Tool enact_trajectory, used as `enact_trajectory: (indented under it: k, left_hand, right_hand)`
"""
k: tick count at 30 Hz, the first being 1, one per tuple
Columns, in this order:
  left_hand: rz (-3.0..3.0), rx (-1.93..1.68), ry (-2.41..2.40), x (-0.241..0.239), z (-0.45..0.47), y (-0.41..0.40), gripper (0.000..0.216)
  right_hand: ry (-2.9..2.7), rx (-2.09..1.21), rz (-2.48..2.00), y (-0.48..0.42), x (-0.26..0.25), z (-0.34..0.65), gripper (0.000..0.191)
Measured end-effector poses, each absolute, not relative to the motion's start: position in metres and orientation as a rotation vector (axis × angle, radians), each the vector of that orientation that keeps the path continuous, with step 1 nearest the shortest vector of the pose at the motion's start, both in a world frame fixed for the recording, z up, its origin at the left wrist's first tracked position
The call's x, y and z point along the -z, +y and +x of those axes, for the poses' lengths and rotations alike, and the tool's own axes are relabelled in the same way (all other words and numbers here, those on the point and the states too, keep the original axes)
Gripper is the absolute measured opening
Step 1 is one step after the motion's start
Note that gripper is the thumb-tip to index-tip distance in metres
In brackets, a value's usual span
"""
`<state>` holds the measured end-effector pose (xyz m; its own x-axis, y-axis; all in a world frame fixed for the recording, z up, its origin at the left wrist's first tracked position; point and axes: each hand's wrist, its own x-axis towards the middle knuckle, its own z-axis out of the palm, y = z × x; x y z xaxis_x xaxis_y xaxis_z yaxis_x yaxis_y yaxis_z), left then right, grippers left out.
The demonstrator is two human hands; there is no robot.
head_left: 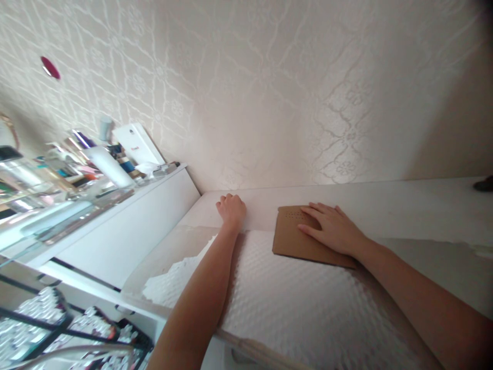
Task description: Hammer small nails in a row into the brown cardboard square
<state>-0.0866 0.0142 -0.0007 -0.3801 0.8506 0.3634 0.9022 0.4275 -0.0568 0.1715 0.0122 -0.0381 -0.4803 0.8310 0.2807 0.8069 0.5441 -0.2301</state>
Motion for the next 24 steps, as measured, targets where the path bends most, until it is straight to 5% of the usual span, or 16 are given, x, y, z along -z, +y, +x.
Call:
enact_trajectory:
  k: [24]
  left_hand:
    - [-1.509, 0.310, -2.371, 0.0055, -0.0933, 0.0150, 0.031]
  right_hand:
    - [-2.415, -0.109, -1.325, 0.0115, 0.0384, 0.1716, 0.062]
